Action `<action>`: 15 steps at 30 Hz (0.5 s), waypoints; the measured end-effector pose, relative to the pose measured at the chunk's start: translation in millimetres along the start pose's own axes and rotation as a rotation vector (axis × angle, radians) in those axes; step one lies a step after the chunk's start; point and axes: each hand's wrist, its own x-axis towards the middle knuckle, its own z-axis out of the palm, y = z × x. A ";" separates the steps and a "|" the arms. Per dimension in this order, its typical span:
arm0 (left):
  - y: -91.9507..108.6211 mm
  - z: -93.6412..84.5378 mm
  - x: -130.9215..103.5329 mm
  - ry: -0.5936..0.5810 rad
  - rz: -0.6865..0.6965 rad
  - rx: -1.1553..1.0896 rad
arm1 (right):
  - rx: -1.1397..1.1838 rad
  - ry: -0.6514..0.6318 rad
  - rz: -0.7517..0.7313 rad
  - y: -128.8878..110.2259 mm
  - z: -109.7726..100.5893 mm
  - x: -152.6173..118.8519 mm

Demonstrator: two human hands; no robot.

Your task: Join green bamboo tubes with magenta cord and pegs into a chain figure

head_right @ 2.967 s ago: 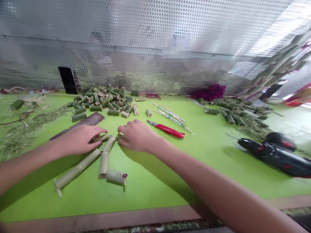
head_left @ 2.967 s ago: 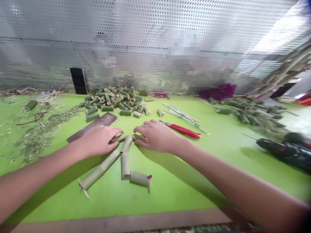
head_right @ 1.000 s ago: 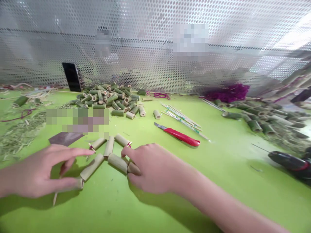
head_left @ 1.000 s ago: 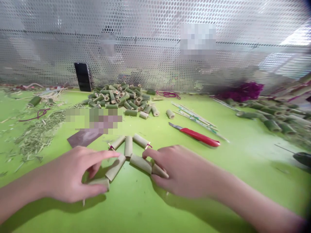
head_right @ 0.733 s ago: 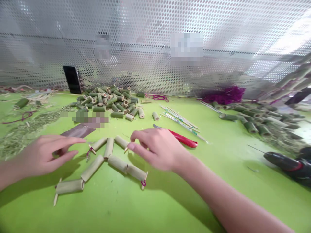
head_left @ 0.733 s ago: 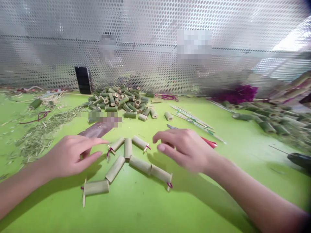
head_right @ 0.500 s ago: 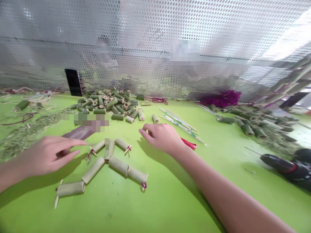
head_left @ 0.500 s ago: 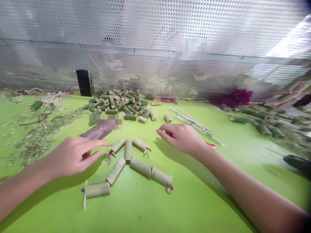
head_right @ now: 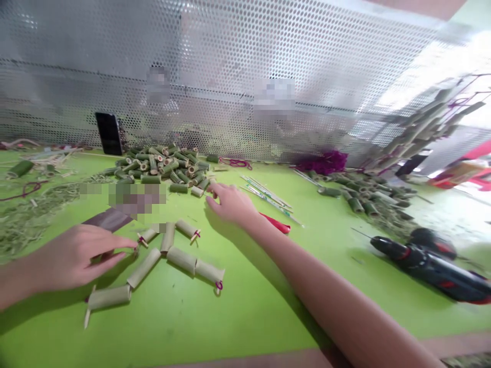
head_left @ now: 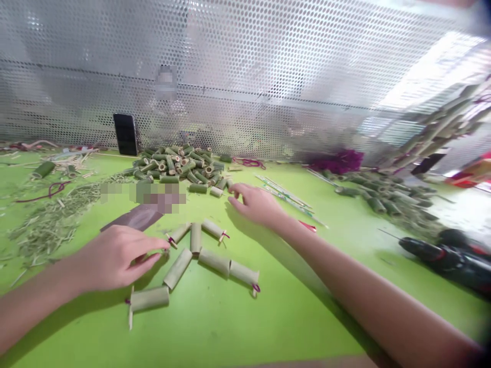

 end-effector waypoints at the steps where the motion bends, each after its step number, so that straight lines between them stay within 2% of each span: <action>1: -0.1 0.4 0.4 -0.011 -0.006 -0.006 | -0.002 -0.017 -0.009 -6.8 1.7 9.1; 7: 1.0 -2.9 2.8 0.003 -0.007 0.003 | -0.042 -0.077 -0.046 -38.5 16.3 50.5; 10: 0.1 -5.7 1.7 0.019 0.022 0.023 | -0.028 -0.086 -0.044 -44.4 16.0 52.5; 15: -7.2 -4.5 -2.3 0.046 0.062 0.059 | 0.137 -0.137 -0.054 -46.4 -2.0 38.6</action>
